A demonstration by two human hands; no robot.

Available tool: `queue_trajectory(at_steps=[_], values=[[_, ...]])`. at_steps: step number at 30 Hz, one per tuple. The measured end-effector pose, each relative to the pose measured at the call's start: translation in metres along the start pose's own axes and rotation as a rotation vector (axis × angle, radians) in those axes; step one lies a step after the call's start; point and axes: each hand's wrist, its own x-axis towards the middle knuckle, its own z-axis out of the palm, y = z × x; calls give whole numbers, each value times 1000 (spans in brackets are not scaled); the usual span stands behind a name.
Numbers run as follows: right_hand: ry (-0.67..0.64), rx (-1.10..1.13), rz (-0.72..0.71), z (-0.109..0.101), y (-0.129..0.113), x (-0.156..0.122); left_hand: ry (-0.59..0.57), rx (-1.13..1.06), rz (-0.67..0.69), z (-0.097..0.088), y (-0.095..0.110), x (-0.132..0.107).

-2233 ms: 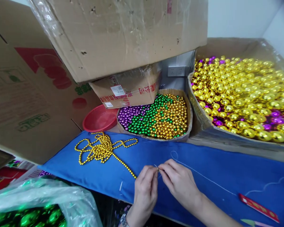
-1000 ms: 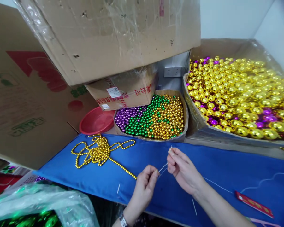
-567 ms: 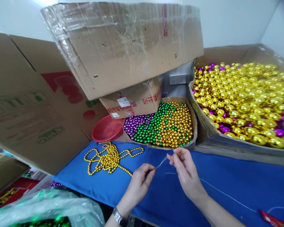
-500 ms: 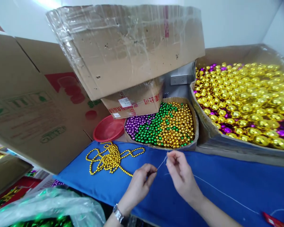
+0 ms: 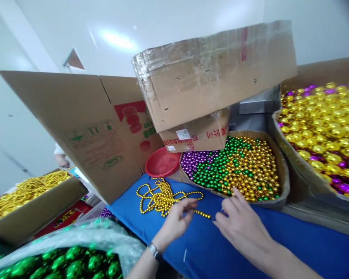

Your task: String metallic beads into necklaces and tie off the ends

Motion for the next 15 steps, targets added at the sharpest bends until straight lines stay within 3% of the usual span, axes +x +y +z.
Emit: queue_trajectory(at_steps=[3, 5, 9, 15], values=[[71, -35, -10, -30, 7, 21, 175, 214, -144, -35, -38, 8], [95, -48, -59, -46, 9, 31, 202, 359, -218, -54, -64, 15], [129, -44, -124, -64, 9, 33, 60, 554, -291, -74, -101, 36], [137, -37, -150, -64, 24, 6, -173, 623, -345, -80, -120, 64]])
